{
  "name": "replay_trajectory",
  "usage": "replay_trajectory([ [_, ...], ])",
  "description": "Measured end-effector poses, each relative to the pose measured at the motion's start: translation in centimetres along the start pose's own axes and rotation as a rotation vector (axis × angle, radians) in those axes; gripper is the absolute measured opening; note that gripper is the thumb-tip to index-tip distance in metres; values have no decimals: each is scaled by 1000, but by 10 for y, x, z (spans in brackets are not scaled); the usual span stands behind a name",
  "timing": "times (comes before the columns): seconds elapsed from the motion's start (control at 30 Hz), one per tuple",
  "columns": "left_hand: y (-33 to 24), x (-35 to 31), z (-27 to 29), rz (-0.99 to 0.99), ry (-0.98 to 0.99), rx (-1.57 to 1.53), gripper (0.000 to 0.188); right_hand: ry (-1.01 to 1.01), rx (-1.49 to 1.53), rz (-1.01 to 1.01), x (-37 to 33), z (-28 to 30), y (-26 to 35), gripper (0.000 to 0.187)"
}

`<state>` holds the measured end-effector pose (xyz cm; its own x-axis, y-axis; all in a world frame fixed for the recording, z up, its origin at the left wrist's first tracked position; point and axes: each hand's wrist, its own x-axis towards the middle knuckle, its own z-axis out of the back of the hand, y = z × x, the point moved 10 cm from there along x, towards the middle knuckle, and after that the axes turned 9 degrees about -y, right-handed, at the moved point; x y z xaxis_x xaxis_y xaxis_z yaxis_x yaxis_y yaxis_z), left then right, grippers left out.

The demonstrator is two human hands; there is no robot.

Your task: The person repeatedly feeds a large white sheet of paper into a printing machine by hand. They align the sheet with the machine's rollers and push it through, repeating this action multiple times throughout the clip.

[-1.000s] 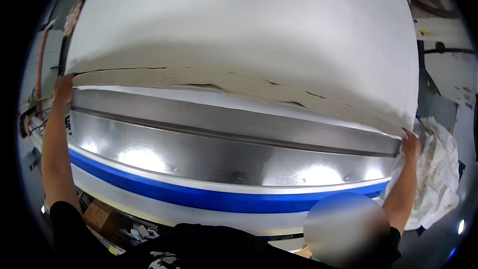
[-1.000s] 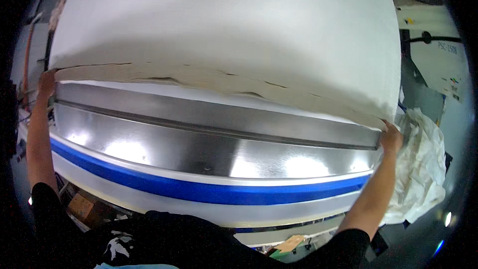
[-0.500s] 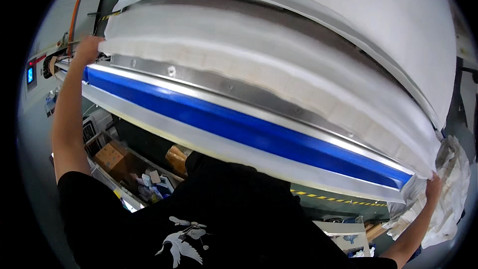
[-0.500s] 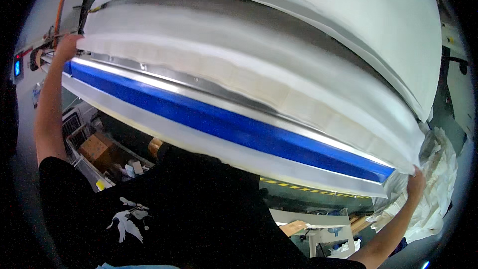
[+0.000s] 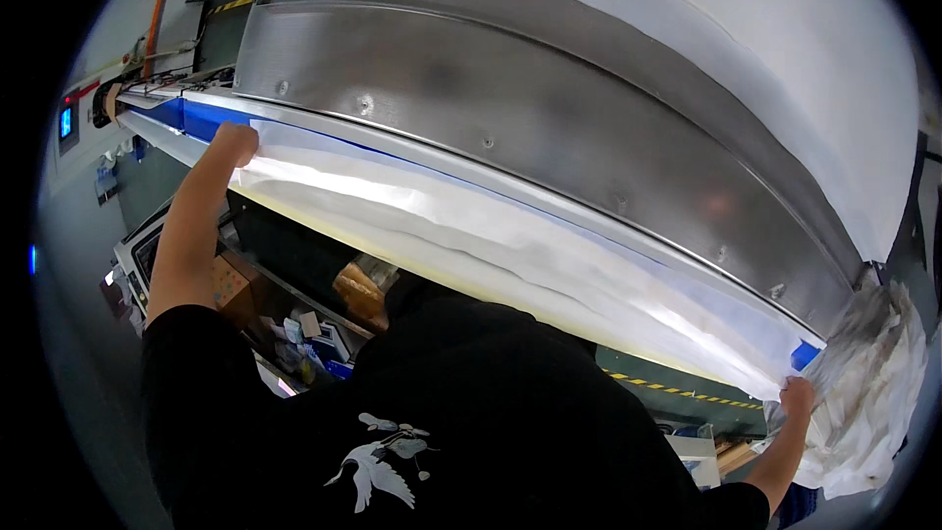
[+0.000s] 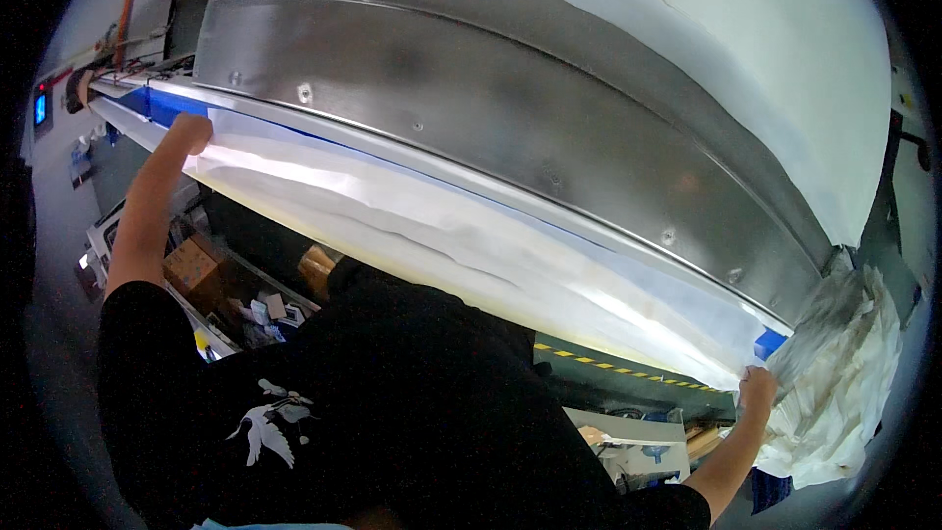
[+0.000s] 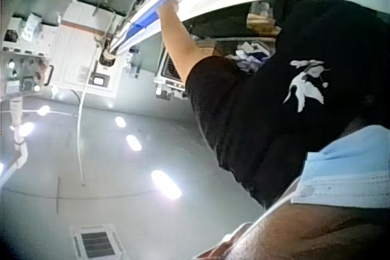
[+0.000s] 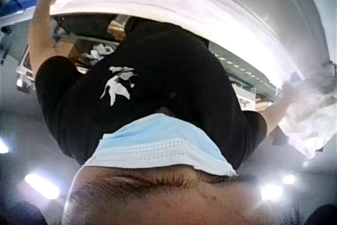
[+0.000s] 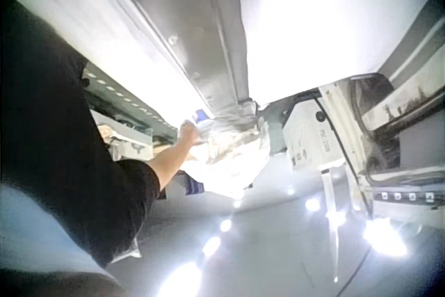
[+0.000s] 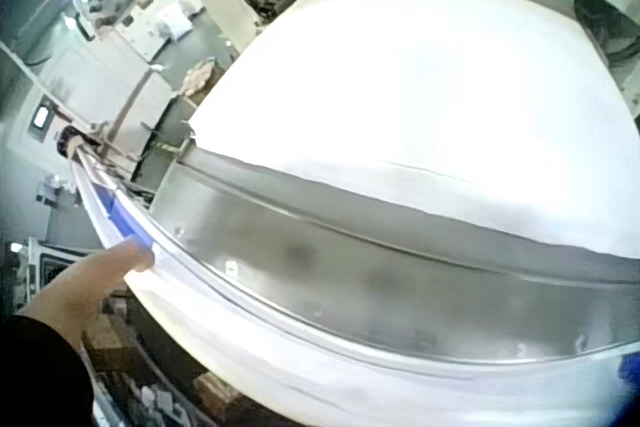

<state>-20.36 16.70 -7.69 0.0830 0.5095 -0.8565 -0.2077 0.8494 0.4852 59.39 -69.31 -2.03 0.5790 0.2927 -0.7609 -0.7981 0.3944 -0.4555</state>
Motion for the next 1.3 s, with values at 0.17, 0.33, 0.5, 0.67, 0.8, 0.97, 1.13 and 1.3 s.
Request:
replay_trajectory([
  [0.17,0,12,-23,55,9,-55,25,-5,-71,-19,14,-17,-8,19],
  [0.33,56,10,-9,434,-189,6,24,-41,54,-93,3,-5,-1,18],
  [0.5,106,-35,34,663,-292,-289,23,-8,67,-51,8,-21,8,18],
  [0.67,25,-24,120,439,-804,-621,28,115,-334,264,-5,-65,13,19],
  [0.8,-101,-74,221,153,-1117,-764,23,167,94,171,11,57,98,37],
  [0.97,-204,-119,305,-204,-1357,-955,20,201,552,72,-5,84,140,55],
  [1.13,-191,-138,302,-144,-1436,-1104,20,297,532,286,3,87,186,54],
  [1.3,-175,-133,289,-82,-1464,-1070,17,208,700,99,31,80,167,31],
])
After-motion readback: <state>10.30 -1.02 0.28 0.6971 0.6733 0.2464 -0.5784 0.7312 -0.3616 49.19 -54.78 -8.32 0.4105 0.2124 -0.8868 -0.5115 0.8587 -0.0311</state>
